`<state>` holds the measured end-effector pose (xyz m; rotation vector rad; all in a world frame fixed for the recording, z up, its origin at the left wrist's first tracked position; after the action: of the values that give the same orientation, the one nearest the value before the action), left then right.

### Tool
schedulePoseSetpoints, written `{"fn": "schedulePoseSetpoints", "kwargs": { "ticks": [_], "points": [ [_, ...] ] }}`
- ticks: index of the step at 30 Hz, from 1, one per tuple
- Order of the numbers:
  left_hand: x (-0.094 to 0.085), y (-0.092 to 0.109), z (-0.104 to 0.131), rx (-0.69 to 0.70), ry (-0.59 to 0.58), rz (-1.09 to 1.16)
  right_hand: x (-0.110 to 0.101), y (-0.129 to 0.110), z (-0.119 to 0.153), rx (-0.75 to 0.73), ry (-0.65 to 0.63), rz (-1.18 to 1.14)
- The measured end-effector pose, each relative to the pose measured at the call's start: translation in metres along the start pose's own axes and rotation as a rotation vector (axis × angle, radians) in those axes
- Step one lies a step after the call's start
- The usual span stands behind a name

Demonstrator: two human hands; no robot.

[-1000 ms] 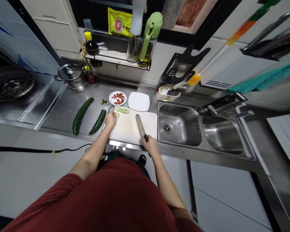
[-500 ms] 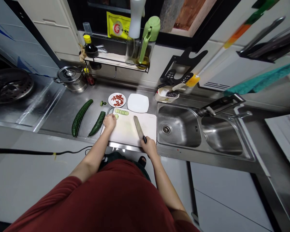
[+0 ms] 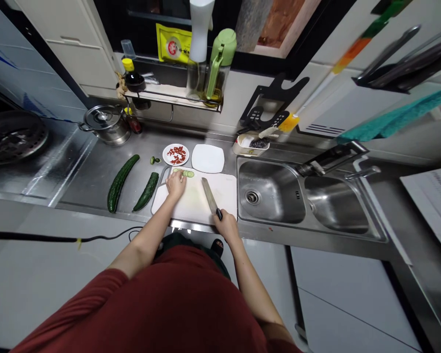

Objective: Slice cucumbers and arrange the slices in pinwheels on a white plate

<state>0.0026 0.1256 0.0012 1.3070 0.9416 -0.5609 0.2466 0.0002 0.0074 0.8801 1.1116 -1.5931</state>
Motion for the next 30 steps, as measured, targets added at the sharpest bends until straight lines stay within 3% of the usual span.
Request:
{"fn": "schedulePoseSetpoints", "kwargs": {
  "ticks": [4, 9, 18, 24, 30],
  "points": [
    [0.015, 0.017, -0.014, 0.1, -0.087, -0.108, 0.002, 0.002, 0.0, 0.004, 0.002, 0.006],
    [0.026, 0.02, -0.025, 0.133, -0.183, -0.194, 0.004, 0.005, 0.003, 0.001, 0.005, 0.011],
    [0.023, 0.025, -0.027, 0.126, -0.168, -0.124, 0.004, 0.003, 0.006, -0.007, 0.0, 0.008],
    [0.025, 0.002, -0.019, -0.129, -0.244, 0.126, 0.002, 0.0, 0.006, -0.001, -0.024, 0.028],
    [0.028, -0.018, 0.004, -0.167, -0.303, 0.159, -0.001, -0.013, 0.013, -0.049, -0.077, 0.118]
  ]
}}
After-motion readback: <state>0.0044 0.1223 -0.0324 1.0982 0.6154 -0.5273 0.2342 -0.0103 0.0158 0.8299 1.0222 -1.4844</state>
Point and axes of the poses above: each hand's wrist, its own z-axis away from the middle knuckle, its own x-axis out of the palm, y = z × x, the point moved 6 cm from there along -z, towards the middle knuckle, and after that the axes turned 4 degrees about z, right-handed, at the moved point
